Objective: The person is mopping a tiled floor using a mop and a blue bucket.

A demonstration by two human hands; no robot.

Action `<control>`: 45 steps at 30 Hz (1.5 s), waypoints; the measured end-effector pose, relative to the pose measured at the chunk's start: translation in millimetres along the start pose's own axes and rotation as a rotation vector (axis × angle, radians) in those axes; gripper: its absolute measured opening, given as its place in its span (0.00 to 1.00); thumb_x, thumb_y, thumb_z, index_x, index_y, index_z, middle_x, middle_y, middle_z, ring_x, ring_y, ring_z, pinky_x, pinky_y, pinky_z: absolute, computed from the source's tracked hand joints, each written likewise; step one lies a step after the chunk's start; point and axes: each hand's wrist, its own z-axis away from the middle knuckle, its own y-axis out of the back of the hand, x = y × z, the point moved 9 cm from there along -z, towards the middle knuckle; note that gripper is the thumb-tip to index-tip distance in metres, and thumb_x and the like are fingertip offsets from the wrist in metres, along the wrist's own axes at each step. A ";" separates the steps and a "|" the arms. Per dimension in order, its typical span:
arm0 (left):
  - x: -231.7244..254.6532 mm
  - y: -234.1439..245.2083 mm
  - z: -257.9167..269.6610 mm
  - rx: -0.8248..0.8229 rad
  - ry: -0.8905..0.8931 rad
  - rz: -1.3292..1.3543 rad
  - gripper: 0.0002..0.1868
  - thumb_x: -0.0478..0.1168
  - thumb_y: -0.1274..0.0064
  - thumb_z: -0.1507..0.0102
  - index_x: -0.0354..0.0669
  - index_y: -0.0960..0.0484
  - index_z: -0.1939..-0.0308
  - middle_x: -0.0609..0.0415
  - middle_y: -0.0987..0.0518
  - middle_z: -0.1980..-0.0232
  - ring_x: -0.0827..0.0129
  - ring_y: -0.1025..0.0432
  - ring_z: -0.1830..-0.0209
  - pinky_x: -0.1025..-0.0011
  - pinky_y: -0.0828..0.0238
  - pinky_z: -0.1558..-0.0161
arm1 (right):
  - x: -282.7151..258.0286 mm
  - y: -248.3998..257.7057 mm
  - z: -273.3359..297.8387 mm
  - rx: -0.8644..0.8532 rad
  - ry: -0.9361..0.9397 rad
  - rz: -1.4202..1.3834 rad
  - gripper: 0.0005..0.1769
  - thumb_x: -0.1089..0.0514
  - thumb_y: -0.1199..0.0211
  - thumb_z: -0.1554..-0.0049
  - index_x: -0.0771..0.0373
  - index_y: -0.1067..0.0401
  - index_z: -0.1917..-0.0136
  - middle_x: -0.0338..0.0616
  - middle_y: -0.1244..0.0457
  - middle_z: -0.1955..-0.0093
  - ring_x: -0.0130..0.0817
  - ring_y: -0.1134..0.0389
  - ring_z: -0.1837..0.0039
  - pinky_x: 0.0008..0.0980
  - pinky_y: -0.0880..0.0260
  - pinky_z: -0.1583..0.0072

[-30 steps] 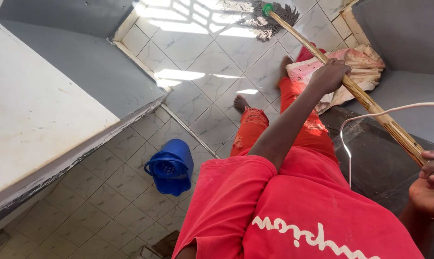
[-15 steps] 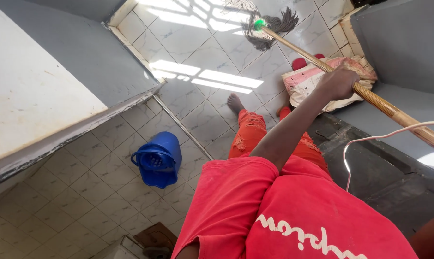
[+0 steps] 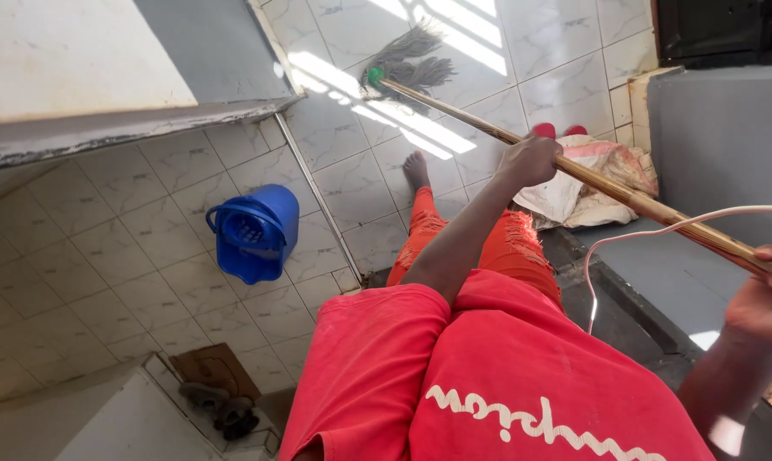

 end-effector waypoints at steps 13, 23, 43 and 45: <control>-125.8 87.2 83.5 0.223 0.217 0.019 0.06 0.38 0.47 0.43 0.51 0.15 0.67 0.58 0.15 0.56 0.55 0.27 0.46 0.57 0.24 0.50 | 55.6 -352.4 14.6 -0.287 -0.122 0.103 0.11 0.61 0.55 0.39 0.69 0.39 0.61 0.52 0.42 0.63 0.42 0.41 0.64 0.39 0.34 0.49; -131.3 71.1 121.5 0.235 0.308 0.053 0.08 0.39 0.48 0.42 0.52 0.13 0.64 0.54 0.15 0.58 0.54 0.26 0.46 0.56 0.24 0.49 | 59.6 -364.4 6.1 -0.419 -0.180 0.142 0.13 0.62 0.56 0.38 0.70 0.39 0.61 0.53 0.42 0.65 0.39 0.43 0.66 0.45 0.31 0.44; -17.2 26.3 95.5 0.204 0.035 0.088 0.02 0.39 0.44 0.42 0.51 0.18 0.70 0.57 0.17 0.59 0.58 0.20 0.55 0.58 0.23 0.54 | -35.6 -298.5 4.7 -0.576 -0.134 0.278 0.12 0.52 0.50 0.44 0.60 0.36 0.64 0.37 0.48 0.77 0.29 0.50 0.71 0.40 0.38 0.52; 0.8 27.4 79.6 0.247 -0.009 0.087 0.02 0.37 0.44 0.44 0.52 0.18 0.70 0.59 0.18 0.58 0.58 0.21 0.54 0.58 0.23 0.54 | -45.3 -250.9 4.5 -0.569 -0.088 0.306 0.12 0.50 0.49 0.42 0.57 0.36 0.63 0.35 0.48 0.77 0.28 0.51 0.70 0.40 0.37 0.52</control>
